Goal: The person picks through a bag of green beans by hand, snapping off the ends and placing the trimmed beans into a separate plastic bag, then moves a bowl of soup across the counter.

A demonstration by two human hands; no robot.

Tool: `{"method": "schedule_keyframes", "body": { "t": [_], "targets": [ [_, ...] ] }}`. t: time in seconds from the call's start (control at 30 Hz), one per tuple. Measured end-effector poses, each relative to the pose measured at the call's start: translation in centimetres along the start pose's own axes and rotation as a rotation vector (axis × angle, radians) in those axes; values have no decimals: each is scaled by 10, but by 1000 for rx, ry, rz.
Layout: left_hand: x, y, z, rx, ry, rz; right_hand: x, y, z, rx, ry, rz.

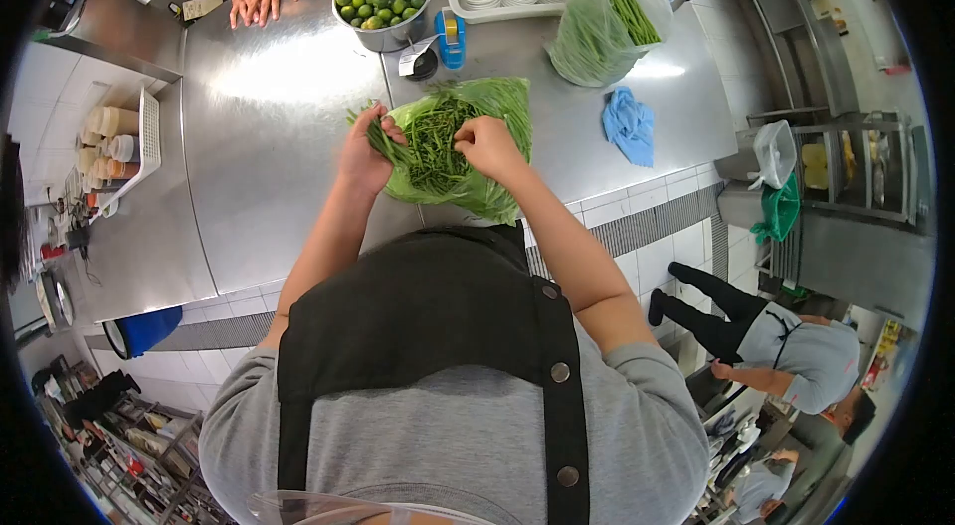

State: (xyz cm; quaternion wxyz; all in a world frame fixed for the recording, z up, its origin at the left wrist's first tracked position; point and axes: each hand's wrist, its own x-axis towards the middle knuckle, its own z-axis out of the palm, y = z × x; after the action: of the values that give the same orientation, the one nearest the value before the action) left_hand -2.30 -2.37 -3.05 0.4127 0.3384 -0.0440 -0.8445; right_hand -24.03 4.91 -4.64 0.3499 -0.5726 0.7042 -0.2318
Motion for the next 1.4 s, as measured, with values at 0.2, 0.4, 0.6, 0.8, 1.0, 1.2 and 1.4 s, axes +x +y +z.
{"method": "schedule_keyframes", "body": {
  "t": [0.2,0.4,0.6,0.8,1.0,1.2,1.4],
  "targets": [
    [-6,-14,5,206,37,-81,14,1,34,136,38,326],
    [-9,-15,9,543,-25,23,-5,8,18,571,84,340],
    [-17,-28,29,1145,-119,22,-28,-20,-6,733,127,178],
    [-11,-39,29,1225,-121,289,-21,-12,-14,615,142,65],
    [-16,-30,22,1225,-214,240,-13,-18,-33,903,62,135],
    [-13,-31,11,1275,-247,190,-8,-13,-25,806,134,20],
    [-28,-25,32,1204,-173,127,-6,-16,-15,2,369,-171]
  ]
}}
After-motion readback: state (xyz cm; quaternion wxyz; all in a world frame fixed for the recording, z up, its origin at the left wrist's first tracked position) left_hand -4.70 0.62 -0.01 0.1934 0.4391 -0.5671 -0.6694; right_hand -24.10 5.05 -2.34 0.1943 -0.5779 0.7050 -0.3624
